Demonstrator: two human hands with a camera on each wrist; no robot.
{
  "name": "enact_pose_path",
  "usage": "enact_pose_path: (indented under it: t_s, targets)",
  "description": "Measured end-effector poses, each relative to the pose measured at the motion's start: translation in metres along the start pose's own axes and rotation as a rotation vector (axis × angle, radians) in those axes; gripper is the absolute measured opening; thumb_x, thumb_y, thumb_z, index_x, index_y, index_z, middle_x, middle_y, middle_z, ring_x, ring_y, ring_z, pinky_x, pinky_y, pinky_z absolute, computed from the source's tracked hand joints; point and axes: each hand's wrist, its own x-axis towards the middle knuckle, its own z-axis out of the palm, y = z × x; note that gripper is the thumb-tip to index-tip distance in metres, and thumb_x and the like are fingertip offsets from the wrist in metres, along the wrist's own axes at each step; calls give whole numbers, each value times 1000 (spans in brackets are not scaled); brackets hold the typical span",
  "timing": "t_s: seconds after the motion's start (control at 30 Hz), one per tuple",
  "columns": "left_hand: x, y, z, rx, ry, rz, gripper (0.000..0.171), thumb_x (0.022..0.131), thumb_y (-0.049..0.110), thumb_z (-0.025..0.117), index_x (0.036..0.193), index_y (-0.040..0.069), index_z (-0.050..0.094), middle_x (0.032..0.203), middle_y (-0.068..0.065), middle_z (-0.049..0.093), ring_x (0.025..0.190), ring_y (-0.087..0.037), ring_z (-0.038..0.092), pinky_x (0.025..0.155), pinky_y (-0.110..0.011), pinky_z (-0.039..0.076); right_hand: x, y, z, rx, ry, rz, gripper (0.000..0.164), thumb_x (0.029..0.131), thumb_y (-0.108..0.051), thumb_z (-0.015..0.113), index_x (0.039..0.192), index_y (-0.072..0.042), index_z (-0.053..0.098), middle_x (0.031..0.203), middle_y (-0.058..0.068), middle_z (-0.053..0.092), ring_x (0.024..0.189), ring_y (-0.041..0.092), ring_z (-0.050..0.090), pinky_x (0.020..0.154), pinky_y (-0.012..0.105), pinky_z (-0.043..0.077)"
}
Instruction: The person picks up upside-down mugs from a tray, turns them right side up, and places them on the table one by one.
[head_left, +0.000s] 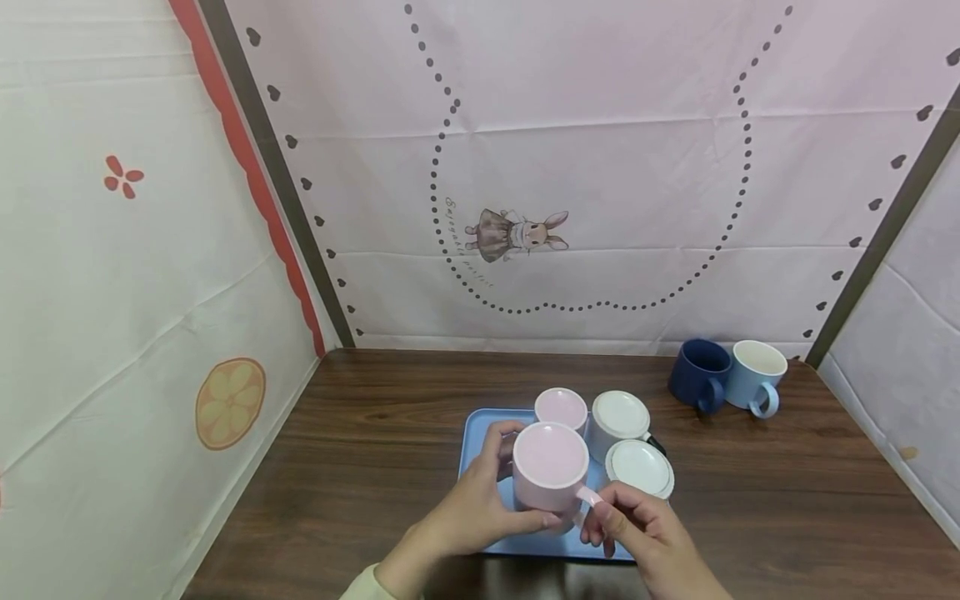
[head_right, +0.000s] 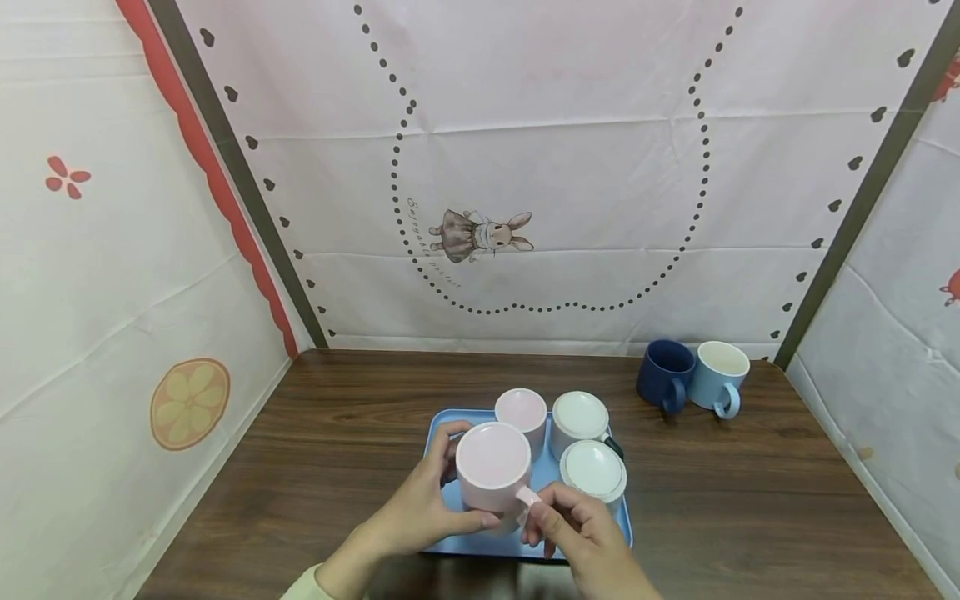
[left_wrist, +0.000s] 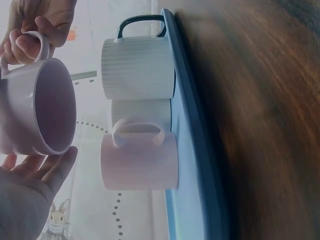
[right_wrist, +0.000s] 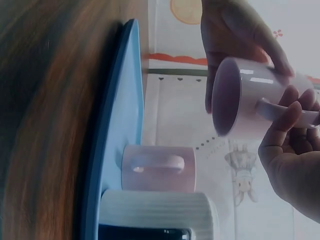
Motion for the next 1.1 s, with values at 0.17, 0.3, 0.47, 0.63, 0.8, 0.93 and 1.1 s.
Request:
enact_pose_path:
  t_s: [0.17,0.3,0.47,0.63,0.8,0.93,1.1]
  targets:
    - [0,-1,-2,27,-7,51,94,72,28,96,148,29,41,140,7,58,129,-15,57,105,-42,54,0,-1,-6,-31,18,2,23,110,1,38,105,10,59,91,7,68,84,17,66,70,28,57]
    - [-1,-2,-2,75,-18,91,91,71,34,97,146,33,47,138,10,56,126,-13,56,102,-35,54,2,3,-9,-53,20,-39,23,109,3,37,105,9,59,91,9,66,84,18,64,69,30,55]
    - [-2,-1,-2,149,-13,99,90,69,44,97,143,38,46,135,14,54,124,-10,55,103,-32,53,4,5,-12,-98,38,-59,25,109,3,35,105,6,60,90,10,65,84,16,63,70,31,52]
    - [-3,2,-1,181,-3,95,91,67,48,97,141,38,45,135,16,54,124,-8,56,104,-33,53,4,3,-14,-121,64,-14,25,111,-1,35,106,4,59,92,5,65,88,16,63,78,27,52]
    - [-4,6,2,146,-14,95,90,68,45,97,139,32,44,133,14,61,120,-9,63,102,-34,54,4,3,-16,-100,59,18,26,112,-4,34,108,4,58,94,0,64,90,16,62,81,27,51]
    - [-5,9,3,146,-1,95,90,67,44,98,138,28,45,132,12,65,117,-9,66,101,-34,56,5,4,-16,-86,61,27,26,112,-5,33,108,5,57,94,-3,63,90,15,62,81,28,51]
    - [-5,12,5,165,28,103,88,68,46,96,141,31,48,130,12,66,116,-8,66,98,-34,58,7,4,-16,-39,68,48,27,113,-7,32,110,9,54,95,-5,63,90,12,61,82,26,51]
